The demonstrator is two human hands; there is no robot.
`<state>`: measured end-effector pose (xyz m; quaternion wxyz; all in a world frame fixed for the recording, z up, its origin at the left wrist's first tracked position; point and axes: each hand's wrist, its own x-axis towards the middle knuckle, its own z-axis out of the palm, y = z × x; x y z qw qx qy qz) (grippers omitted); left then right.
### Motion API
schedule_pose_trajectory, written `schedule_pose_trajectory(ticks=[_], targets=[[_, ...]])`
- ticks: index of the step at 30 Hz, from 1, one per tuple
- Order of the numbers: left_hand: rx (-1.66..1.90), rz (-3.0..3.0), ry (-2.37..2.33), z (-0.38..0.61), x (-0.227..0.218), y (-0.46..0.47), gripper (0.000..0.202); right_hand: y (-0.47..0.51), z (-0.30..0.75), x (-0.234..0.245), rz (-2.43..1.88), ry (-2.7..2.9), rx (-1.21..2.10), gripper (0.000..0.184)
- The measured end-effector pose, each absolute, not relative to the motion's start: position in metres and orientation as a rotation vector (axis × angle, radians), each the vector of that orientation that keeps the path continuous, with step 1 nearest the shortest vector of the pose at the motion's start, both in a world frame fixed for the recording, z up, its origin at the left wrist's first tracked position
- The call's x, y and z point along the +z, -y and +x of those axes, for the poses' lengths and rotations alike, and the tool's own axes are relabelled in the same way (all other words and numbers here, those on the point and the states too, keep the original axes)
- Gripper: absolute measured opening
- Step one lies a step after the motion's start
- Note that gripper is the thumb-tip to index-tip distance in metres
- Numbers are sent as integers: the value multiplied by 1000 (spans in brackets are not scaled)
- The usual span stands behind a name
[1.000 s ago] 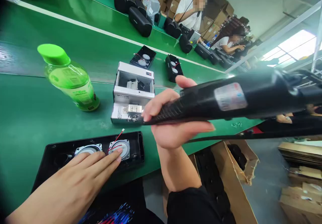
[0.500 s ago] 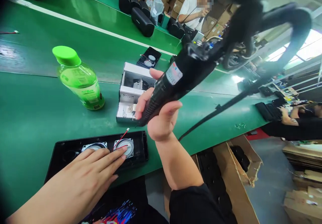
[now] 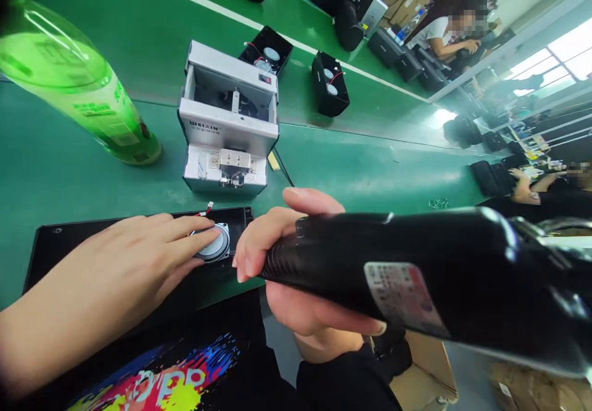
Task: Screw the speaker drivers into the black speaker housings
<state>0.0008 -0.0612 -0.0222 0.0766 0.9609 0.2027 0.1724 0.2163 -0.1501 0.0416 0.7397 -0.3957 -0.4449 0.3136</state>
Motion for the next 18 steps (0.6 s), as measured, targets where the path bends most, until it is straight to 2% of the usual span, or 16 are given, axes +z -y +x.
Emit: schedule_pose_trajectory(ticks=[9, 18], targets=[[402, 2845, -710, 3, -19, 66, 39, 156, 228, 34, -917, 1045, 788, 50], [463, 2869, -705, 4, -19, 65, 33, 154, 219, 32, -976, 983, 706, 47]])
